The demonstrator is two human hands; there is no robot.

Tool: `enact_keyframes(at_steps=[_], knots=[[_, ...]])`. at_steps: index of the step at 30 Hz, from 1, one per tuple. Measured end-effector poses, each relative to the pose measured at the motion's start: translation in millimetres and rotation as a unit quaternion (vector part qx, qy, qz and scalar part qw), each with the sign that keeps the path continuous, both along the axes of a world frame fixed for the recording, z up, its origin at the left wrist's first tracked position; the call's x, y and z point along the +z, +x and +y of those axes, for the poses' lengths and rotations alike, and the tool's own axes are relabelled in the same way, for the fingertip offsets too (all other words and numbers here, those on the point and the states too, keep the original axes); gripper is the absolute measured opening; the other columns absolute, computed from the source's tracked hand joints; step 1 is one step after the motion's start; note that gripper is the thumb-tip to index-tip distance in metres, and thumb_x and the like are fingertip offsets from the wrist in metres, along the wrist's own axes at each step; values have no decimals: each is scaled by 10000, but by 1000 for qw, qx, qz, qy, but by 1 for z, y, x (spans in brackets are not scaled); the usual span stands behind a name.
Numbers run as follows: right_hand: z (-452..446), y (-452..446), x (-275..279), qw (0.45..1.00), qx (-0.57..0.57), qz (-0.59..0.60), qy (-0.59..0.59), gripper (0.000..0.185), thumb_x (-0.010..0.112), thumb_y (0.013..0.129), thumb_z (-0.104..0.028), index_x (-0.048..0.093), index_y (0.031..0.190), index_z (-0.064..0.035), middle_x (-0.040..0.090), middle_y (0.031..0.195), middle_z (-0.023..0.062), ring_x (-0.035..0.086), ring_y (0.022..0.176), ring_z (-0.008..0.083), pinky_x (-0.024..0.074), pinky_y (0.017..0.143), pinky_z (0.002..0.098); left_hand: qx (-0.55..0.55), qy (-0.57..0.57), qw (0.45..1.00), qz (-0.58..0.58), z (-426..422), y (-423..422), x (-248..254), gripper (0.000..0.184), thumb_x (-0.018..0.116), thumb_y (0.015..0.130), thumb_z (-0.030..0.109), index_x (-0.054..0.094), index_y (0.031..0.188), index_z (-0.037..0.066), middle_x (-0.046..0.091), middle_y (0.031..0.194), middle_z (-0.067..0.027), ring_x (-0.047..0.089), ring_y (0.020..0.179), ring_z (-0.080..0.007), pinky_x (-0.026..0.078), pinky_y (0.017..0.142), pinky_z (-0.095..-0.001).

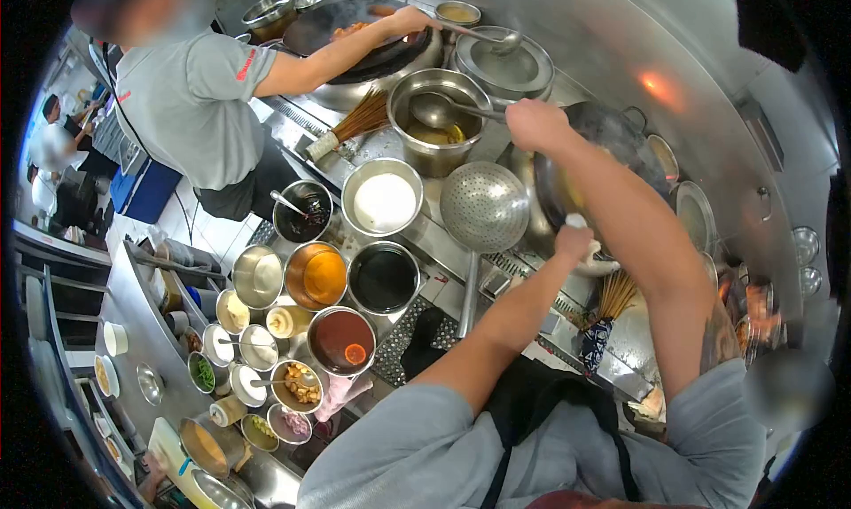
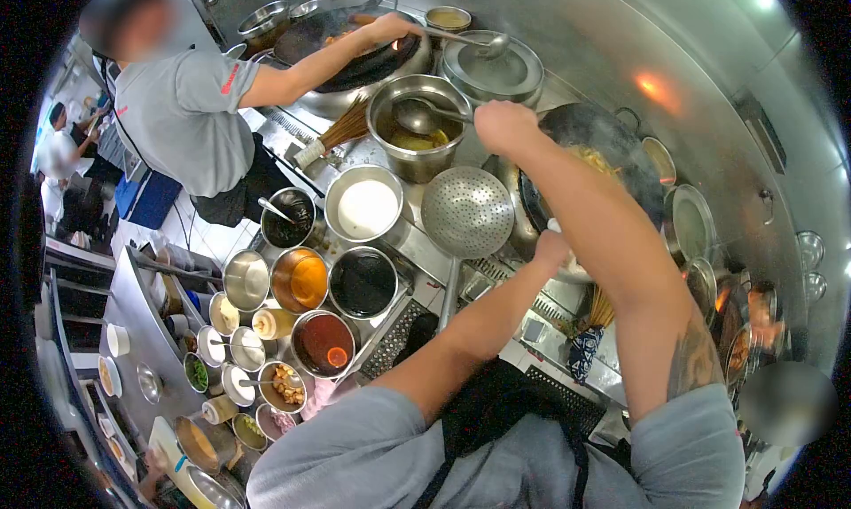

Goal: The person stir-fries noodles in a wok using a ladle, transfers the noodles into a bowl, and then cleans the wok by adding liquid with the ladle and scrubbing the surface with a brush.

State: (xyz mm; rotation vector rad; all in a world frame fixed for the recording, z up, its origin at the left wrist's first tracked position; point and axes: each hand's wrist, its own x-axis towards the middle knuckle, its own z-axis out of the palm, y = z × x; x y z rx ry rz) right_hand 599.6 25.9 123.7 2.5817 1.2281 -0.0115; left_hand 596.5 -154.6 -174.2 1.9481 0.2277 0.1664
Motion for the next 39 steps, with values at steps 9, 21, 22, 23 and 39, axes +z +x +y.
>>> enact_keyframes(at_steps=[9,21,22,23,39], knots=[[44,19,6,970,-77,163,-162,200,583,761,-44,708,902,23,705,955,183,696,878,307,555,695,422,62,-348,933,68,4,-9,15,351,647,710,249,667,836,-78,678,925,-269,676,865,-384,524,762,-420],[-20,-24,75,999,-27,-7,-22,211,594,766,-59,714,937,-32,707,998,143,692,900,327,567,724,437,-19,-145,987,59,4,10,-25,233,712,726,231,692,874,51,682,805,-136,669,736,-302,520,671,-413],[-14,-21,66,1000,-20,-3,-13,218,592,768,-57,715,947,-36,706,1008,141,691,911,324,566,728,437,11,-253,960,119,7,4,-5,303,694,711,230,681,899,-7,686,871,-190,675,800,-336,521,717,-422],[-5,-12,47,1000,-12,1,-3,226,589,770,-55,716,956,-40,706,1018,140,691,923,320,565,733,437,40,-357,916,178,9,0,5,373,675,697,230,671,924,-66,690,936,-244,680,864,-370,523,763,-431],[-59,-25,60,998,-43,-31,32,200,581,858,-166,729,939,-58,711,945,149,686,918,328,549,773,437,12,-275,961,-16,4,4,-20,215,668,760,167,629,776,-43,595,641,-113,563,529,-228,408,479,-400]])
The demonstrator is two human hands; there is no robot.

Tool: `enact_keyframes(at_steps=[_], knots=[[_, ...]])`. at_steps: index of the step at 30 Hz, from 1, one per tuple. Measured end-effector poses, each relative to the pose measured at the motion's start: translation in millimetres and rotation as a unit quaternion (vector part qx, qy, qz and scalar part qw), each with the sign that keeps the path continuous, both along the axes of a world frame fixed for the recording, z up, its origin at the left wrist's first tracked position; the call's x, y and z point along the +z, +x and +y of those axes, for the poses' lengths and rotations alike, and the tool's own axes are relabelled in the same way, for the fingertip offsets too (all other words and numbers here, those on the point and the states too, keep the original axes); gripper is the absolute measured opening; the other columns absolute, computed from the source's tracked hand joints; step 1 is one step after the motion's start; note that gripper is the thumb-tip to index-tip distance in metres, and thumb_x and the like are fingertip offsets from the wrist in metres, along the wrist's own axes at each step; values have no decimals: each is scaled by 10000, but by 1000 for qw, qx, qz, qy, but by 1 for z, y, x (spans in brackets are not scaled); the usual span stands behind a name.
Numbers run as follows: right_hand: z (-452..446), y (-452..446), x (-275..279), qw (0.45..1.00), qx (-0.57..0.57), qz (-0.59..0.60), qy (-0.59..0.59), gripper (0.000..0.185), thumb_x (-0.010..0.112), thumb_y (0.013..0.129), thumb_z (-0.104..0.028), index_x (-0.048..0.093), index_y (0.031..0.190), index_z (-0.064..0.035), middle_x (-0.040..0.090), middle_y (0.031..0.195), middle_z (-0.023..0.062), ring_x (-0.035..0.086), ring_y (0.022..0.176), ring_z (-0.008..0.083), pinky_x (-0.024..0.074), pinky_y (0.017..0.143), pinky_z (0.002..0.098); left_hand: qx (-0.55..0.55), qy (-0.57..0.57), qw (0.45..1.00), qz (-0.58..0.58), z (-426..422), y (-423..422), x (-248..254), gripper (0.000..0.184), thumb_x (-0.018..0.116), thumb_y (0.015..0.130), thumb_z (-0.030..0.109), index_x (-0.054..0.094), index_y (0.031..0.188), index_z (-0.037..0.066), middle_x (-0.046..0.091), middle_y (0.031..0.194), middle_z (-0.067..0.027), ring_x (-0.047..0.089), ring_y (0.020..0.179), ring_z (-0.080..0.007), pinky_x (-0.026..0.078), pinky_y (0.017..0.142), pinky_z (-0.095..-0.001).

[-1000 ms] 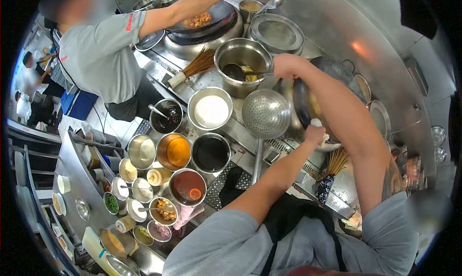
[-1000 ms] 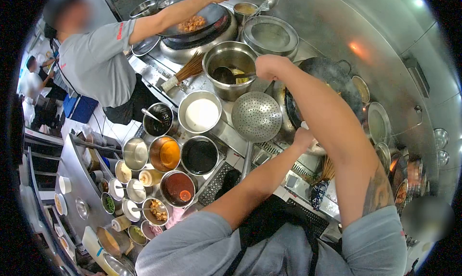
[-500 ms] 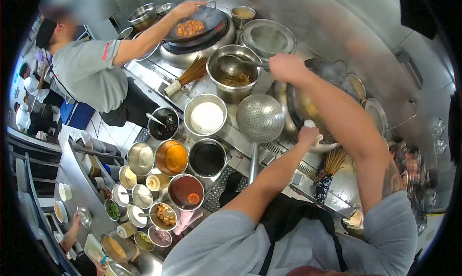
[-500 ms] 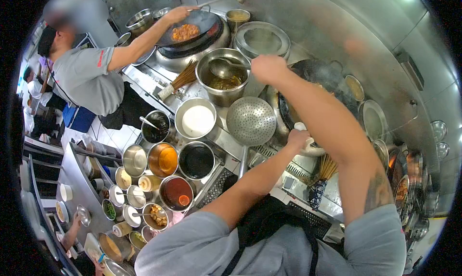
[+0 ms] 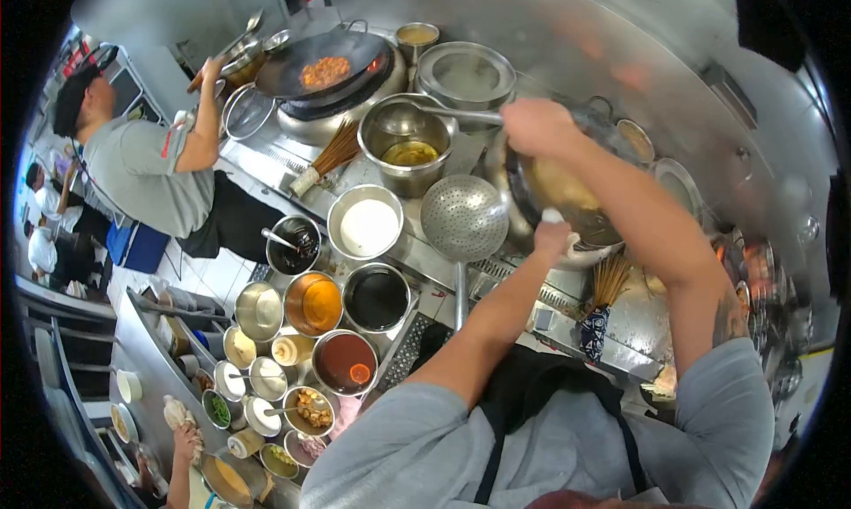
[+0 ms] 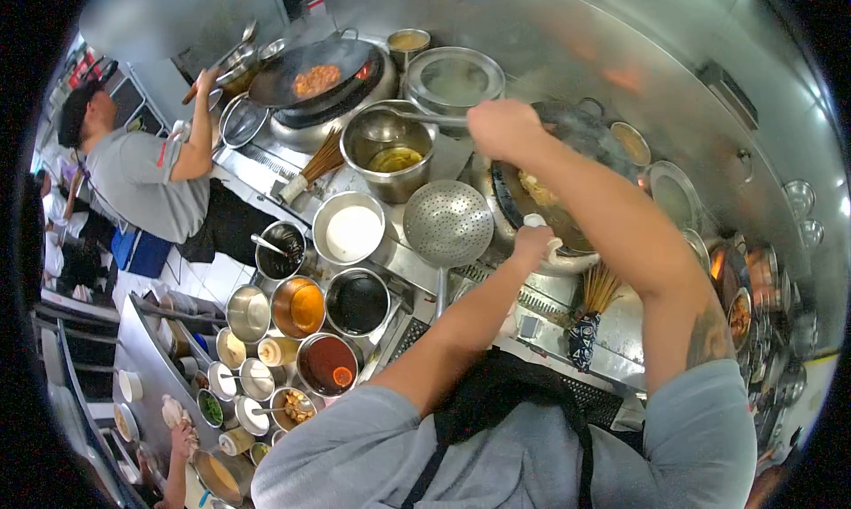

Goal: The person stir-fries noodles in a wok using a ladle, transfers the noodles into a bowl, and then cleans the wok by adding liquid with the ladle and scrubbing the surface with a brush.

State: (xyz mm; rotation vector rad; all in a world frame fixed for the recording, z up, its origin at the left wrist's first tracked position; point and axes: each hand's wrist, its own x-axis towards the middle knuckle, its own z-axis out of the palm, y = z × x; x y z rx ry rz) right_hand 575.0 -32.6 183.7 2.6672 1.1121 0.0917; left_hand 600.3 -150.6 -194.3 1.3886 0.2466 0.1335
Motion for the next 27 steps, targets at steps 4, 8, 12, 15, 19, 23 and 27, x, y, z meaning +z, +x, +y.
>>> enact_keyframes(at_steps=[4,8,12,15,19,23,27], knots=[[-79,9,55,990,-27,68,119,248,605,870,-232,715,964,-31,694,872,195,676,826,345,523,768,459,8,-104,993,49,13,-10,27,205,651,757,156,631,790,-45,621,711,-128,603,591,-248,456,525,-411],[-178,5,100,994,-45,1,103,277,615,882,-252,698,950,4,685,849,215,659,813,378,521,760,461,-14,-79,996,32,14,-9,20,163,631,765,125,634,825,-27,641,771,-132,638,641,-268,501,563,-414],[-250,-12,90,981,-134,-129,61,245,587,892,-190,662,1034,-5,683,890,215,662,848,381,524,760,479,-42,44,998,-31,18,17,-35,137,620,792,107,643,863,-8,650,799,-132,644,675,-267,512,578,-413],[-284,-32,73,972,-174,-156,32,282,568,896,-152,607,1148,-29,677,915,213,661,869,386,526,761,488,-13,-131,984,118,22,-20,56,139,616,807,112,645,883,-1,652,815,-130,647,693,-269,519,586,-420],[-328,-41,29,963,-211,-155,67,329,553,898,-131,561,1223,-76,671,916,214,659,883,390,526,767,493,-7,-204,963,177,26,-36,89,161,605,814,106,621,933,-1,641,832,-126,643,701,-269,525,597,-427],[-356,-47,-7,949,-246,-66,188,330,554,897,-165,597,1224,-158,670,939,226,661,887,381,524,783,497,-14,-222,960,172,26,-29,78,186,605,812,94,602,969,-6,631,833,-125,641,708,-269,526,612,-426],[-361,-70,-15,944,-285,-58,155,333,597,879,-188,620,1209,-151,675,946,219,657,899,391,524,796,499,-1,-197,960,200,27,-34,93,196,605,821,91,601,986,-13,630,833,-123,642,721,-270,524,625,-423]])
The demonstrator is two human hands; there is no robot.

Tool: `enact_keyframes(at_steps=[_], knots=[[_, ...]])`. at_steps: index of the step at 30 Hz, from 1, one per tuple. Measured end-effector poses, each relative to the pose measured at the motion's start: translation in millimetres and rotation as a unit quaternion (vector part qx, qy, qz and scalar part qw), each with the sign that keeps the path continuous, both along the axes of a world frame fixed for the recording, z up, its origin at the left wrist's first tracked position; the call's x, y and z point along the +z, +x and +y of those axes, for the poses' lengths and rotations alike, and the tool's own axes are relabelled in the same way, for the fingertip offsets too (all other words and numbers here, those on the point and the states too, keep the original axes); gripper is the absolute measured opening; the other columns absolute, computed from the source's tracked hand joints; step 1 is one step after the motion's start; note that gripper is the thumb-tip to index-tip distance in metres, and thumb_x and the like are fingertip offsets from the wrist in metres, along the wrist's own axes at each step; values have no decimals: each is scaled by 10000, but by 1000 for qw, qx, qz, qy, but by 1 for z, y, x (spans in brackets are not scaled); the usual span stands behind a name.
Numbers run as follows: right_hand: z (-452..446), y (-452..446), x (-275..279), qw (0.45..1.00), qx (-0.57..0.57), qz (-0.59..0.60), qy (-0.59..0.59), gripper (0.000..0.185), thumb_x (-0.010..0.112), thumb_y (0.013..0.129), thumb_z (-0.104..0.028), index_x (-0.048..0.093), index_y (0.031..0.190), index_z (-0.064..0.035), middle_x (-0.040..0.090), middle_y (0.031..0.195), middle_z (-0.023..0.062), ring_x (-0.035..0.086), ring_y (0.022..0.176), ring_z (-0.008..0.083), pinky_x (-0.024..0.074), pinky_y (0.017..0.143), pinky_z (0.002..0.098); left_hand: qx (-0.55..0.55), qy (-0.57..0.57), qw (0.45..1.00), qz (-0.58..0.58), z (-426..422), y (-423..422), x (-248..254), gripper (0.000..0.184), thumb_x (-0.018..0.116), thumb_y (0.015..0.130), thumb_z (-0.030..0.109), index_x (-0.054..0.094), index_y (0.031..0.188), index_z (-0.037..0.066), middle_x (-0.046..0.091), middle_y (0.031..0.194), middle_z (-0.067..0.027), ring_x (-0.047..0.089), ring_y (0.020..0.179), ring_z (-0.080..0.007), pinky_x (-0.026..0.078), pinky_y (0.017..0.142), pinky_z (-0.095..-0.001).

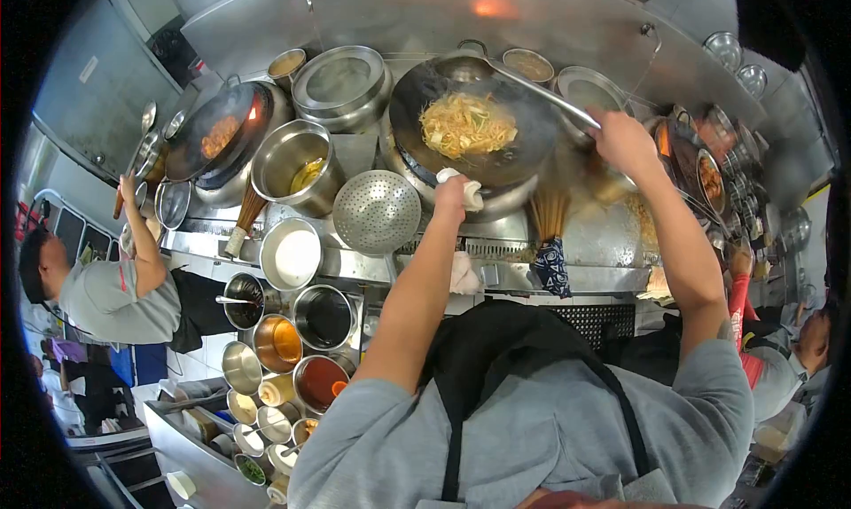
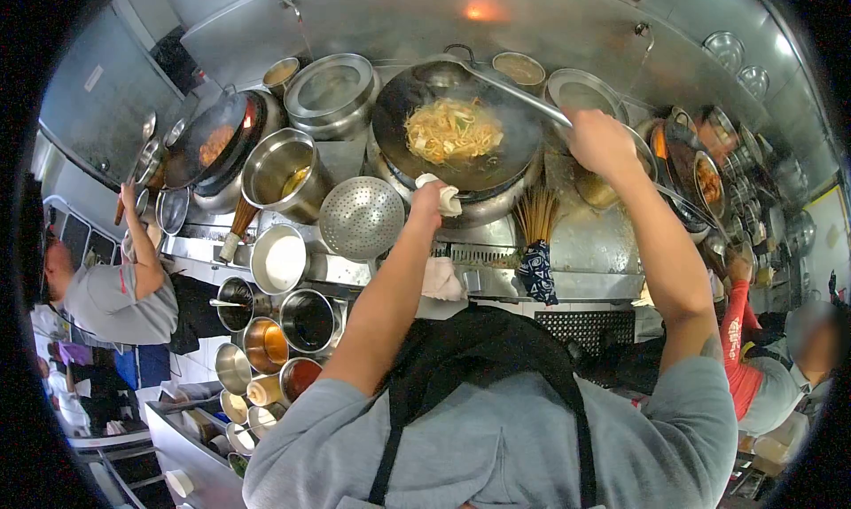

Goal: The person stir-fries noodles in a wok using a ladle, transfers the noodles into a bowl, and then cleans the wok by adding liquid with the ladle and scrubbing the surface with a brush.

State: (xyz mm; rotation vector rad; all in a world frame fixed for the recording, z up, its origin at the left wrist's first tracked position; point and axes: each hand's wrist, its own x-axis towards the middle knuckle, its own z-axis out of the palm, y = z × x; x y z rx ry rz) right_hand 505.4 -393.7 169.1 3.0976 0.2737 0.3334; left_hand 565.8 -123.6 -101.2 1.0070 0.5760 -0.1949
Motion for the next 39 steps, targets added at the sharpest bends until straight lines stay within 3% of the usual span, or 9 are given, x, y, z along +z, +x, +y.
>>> enact_keyframes(at_steps=[11,21,26,29,30,33,34,37,39], knots=[[-24,29,-47,998,-48,15,-23,344,596,868,-152,601,1211,-119,682,932,211,663,900,401,529,783,512,11,12,1000,0,-1,-2,2,228,622,810,99,598,1002,-21,641,874,-126,648,732,-264,526,654,-430],[-27,-30,-47,994,-30,102,1,428,576,844,-127,592,1270,-162,683,926,196,666,894,387,533,785,500,12,9,999,42,-1,1,10,331,621,805,95,548,1111,-9,637,915,-135,656,749,-289,536,624,-457],[-43,-48,-79,990,12,141,-10,464,533,804,-65,605,1257,-138,672,980,223,666,901,376,525,805,480,9,-38,999,-3,-2,15,-29,188,566,849,120,557,1016,34,630,897,-126,651,778,-291,549,662,-480],[-58,-35,-121,992,63,113,-10,476,511,798,-46,601,1257,-131,679,943,228,659,935,369,511,848,480,25,-24,999,18,-8,-3,-1,144,592,799,72,580,928,9,615,837,-118,630,698,-267,527,623,-422],[-51,-41,-103,990,35,137,6,469,537,789,-66,601,1252,-111,679,933,241,640,972,385,495,867,476,32,-42,998,25,-11,-9,2,135,577,822,66,576,944,7,614,838,-120,631,702,-270,538,637,-433],[-93,-26,-83,966,184,155,95,475,559,771,-75,617,1242,-88,683,847,219,675,809,345,524,747,434,9,-44,999,18,-9,-39,1,171,506,917,156,569,1043,60,650,924,-106,647,787,-295,558,718,-514],[-91,-34,-49,933,109,299,171,463,564,762,-75,643,1217,-82,671,746,170,656,607,269,514,600,398,10,-59,998,-3,-7,-46,0,208,443,955,184,572,1050,51,652,926,-114,646,792,-302,560,726,-518],[-98,-26,-45,908,24,379,179,487,542,764,-60,637,1240,-102,614,621,113,596,469,215,487,504,379,-25,-48,999,-1,-9,-39,18,249,401,975,206,564,1056,36,648,914,-121,648,789,-306,565,722,-516],[-88,-28,-72,954,75,279,86,526,539,788,-43,583,1307,-117,644,740,140,661,634,263,538,604,413,-12,-60,998,-4,-26,-39,31,219,409,967,168,558,1039,23,640,903,-128,653,783,-306,572,698,-499]])
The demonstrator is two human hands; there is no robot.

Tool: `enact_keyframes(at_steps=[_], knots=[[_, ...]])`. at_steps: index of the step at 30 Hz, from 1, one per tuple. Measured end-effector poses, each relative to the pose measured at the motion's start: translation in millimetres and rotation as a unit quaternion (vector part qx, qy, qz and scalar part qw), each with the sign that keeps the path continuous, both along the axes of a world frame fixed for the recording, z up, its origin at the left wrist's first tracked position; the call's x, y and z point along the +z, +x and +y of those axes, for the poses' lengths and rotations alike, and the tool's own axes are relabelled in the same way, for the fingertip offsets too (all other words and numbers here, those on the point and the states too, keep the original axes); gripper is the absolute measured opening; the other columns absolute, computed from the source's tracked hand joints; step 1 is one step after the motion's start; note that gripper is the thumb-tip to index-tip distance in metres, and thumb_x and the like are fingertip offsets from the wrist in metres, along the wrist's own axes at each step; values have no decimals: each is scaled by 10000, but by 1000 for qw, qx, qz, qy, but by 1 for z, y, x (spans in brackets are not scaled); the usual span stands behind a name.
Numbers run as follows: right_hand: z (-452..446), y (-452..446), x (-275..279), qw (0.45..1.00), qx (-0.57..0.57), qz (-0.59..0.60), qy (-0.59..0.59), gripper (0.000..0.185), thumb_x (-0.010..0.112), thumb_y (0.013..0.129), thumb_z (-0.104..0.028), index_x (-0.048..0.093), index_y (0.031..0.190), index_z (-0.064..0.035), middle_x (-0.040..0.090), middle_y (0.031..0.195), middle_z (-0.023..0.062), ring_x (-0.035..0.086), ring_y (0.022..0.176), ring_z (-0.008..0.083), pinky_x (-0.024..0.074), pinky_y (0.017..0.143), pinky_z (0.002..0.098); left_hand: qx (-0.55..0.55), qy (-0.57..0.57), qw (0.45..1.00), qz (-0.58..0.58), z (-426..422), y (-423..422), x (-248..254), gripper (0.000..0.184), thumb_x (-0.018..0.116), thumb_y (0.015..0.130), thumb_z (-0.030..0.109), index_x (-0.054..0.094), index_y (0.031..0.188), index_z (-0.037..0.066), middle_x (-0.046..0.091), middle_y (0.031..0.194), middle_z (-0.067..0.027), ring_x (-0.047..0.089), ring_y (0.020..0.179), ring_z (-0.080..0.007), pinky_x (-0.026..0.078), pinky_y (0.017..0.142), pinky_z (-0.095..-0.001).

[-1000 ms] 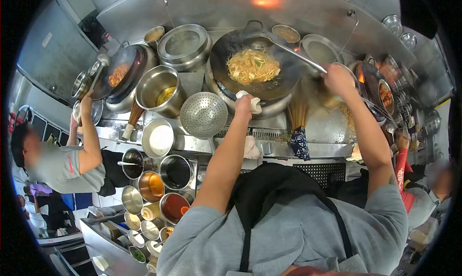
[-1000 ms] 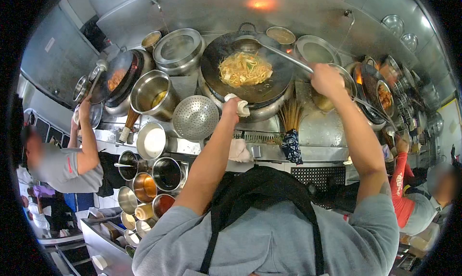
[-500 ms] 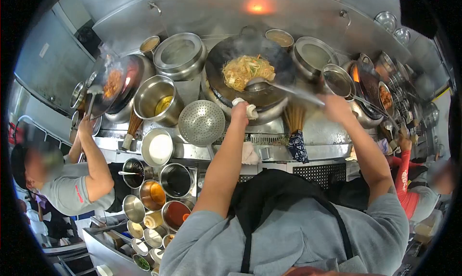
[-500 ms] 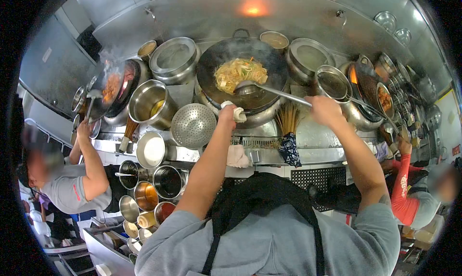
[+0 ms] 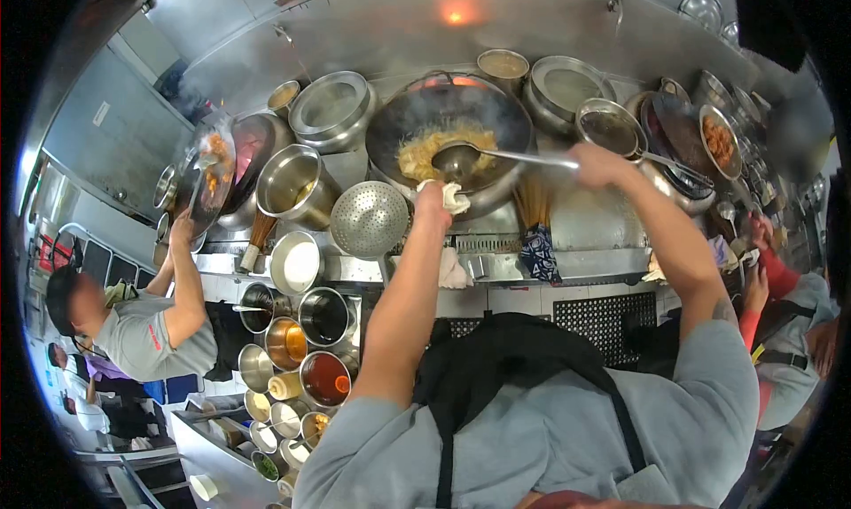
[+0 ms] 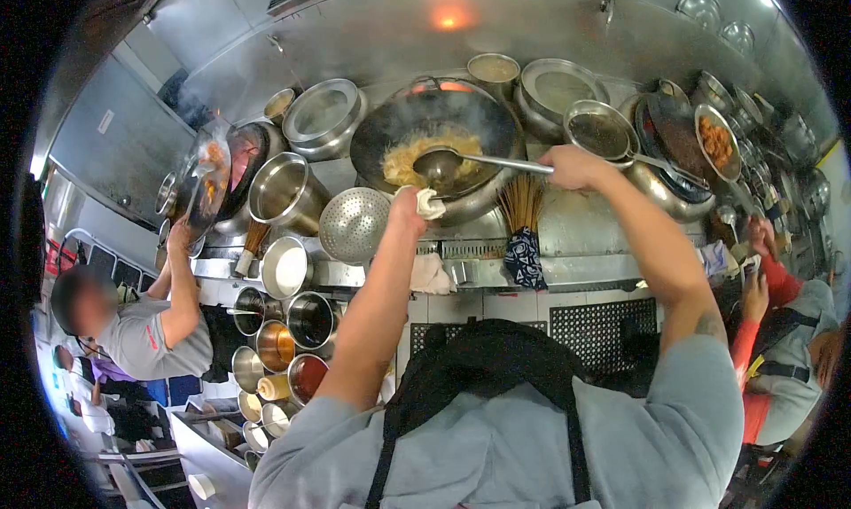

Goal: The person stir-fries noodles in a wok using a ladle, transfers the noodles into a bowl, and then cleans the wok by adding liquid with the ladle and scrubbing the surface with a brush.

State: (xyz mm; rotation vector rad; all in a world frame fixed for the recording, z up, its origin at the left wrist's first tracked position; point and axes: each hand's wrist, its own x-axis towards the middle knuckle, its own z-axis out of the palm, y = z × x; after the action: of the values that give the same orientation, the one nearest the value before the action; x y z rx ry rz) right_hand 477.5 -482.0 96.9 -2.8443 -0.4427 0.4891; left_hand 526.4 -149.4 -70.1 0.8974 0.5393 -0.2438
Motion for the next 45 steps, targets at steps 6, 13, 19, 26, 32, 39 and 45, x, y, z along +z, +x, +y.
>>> enact_keyframes(at_steps=[6,13,19,26,32,39,45], knots=[[7,-53,-61,978,-31,-185,-85,564,565,815,-61,503,1372,-121,650,1007,195,670,871,336,553,758,473,12,21,997,-76,-2,-127,-55,350,463,919,33,433,1266,-3,611,1035,-169,675,831,-294,614,663,-443],[-16,-54,18,997,40,-58,7,481,560,778,-65,613,1256,-94,670,1045,213,631,999,384,506,868,468,43,-4,999,-21,-9,-69,3,164,460,906,77,553,1032,28,642,923,-118,657,771,-278,566,682,-446],[8,-17,-4,997,45,-63,-19,467,535,796,-67,601,1257,-113,666,1059,201,645,965,381,524,826,484,-18,-28,999,-36,2,-19,10,189,416,954,130,539,1062,34,644,916,-110,653,770,-278,579,699,-422],[2,-63,-44,977,-30,-189,-89,592,515,841,-57,456,1415,-191,638,979,169,666,895,318,550,755,453,18,11,1000,-5,-2,-118,-22,255,439,917,75,478,1167,38,633,902,-152,658,765,-272,582,585,-432],[-25,-71,77,971,36,-151,-183,490,551,830,-88,576,1313,-162,682,910,156,685,858,322,553,751,455,-4,-13,999,-36,1,-11,-4,152,443,942,141,558,988,53,632,832,-94,646,757,-268,568,690,-459],[26,14,-21,958,-8,-231,-172,424,591,809,-80,593,1233,-104,683,942,184,677,906,357,552,752,466,13,10,1000,-3,4,34,-43,132,479,901,124,556,972,44,631,864,-110,646,764,-283,558,694,-477],[28,-37,79,969,10,-141,-203,499,598,762,-35,574,1258,-82,679,929,205,669,934,358,552,775,460,26,14,999,13,8,45,-55,167,589,818,81,573,966,6,628,832,-108,646,696,-258,531,608,-407]])
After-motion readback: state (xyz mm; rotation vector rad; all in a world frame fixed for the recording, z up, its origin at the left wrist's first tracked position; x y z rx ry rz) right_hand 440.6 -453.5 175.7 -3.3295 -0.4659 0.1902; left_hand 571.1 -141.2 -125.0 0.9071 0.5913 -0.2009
